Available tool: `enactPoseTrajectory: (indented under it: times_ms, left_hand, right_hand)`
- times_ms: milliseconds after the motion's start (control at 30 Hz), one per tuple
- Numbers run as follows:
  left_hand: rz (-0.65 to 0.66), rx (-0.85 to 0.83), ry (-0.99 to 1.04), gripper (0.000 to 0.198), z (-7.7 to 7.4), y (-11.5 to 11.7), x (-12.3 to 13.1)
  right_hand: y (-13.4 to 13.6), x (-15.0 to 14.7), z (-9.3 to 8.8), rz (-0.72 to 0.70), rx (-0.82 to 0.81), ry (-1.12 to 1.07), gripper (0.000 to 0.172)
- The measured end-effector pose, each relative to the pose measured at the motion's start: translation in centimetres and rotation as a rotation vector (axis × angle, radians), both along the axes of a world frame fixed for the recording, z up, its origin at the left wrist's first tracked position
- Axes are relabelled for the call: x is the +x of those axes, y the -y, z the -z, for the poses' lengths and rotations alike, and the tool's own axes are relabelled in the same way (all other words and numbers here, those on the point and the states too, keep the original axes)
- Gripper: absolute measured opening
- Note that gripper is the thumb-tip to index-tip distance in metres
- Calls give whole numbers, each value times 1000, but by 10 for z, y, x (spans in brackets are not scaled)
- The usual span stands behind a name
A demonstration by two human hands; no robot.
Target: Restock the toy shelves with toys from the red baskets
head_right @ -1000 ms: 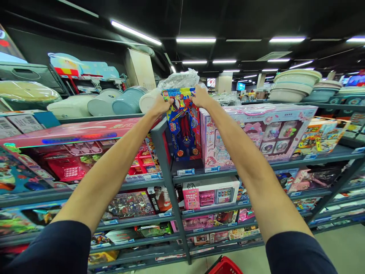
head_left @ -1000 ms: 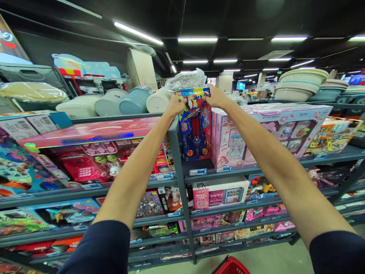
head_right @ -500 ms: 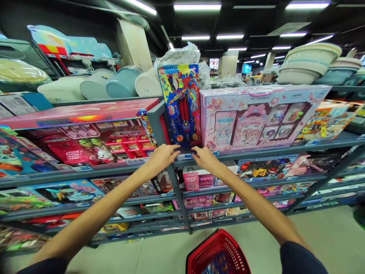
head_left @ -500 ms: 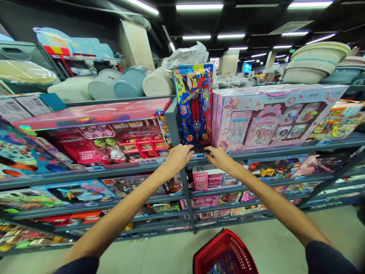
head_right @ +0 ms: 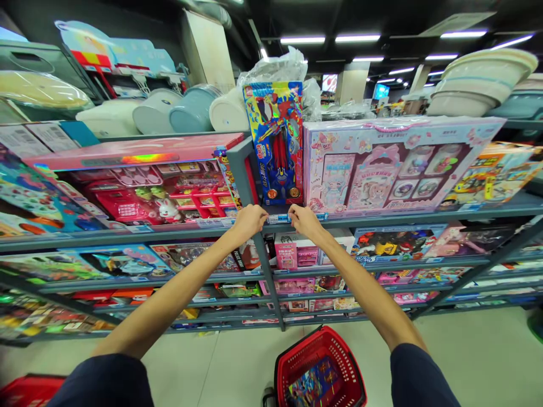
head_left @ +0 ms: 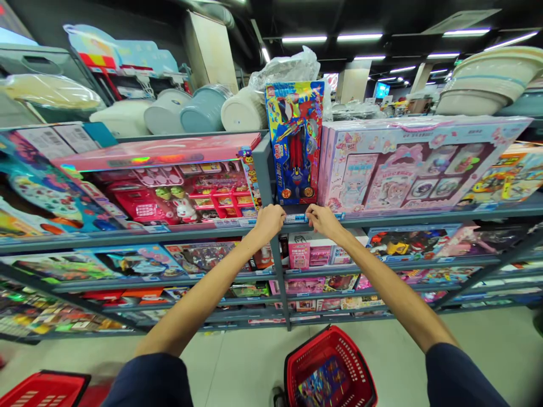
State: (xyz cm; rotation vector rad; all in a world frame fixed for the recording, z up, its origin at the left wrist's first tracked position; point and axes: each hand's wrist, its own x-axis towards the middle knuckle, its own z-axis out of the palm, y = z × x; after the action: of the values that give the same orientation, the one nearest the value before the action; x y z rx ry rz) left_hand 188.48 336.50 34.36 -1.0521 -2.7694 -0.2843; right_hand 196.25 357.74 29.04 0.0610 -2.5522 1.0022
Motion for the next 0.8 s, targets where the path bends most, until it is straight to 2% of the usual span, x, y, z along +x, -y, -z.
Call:
enactPoseTrajectory:
  times_ms: [167,333,400,433,467,500,533,600,633,700,733,800]
  left_hand:
    - [-23,5,63,25,-2,-4,-1]
    - [-39,19,31,27,-7,-5,-1]
    - [-26,103,-13,37,8,6,4]
    - [-9,172,-12,43,24,14,8]
    - [11,252,18,47,49,25,12]
    - [27,334,80,48,81,36,18]
    - [32,400,177,50,122,49,26]
    - [-37,421,456,55,219,75,49]
    - [-103,343,627,57,271,86,64]
    - [-220,69,946,53,375,104,101]
    - [-243,-44,1045,48,423,110,121]
    - [-250,-215,1166,33,509,112,159]
  right_hand:
    - [2,1,0,41,66,-6,14]
    - [6,8,-11,101,135,-17,17]
    - [10,23,-1,124,55,-94,35]
    - [12,34,13,141,-27,-141,44]
    - [14,46,34,163,-122,-176,49]
    - [15,60,64,187,-216,-184,50]
    - [16,76,101,216,-294,-155,47]
    - [19,113,193,284,-375,65,42]
    - [22,135,243,318,-385,248,39]
    - [31,181,342,372,-380,648,33]
    - [37,204,388,395,-374,815,29]
    - [51,246,466,429,-365,1026,20]
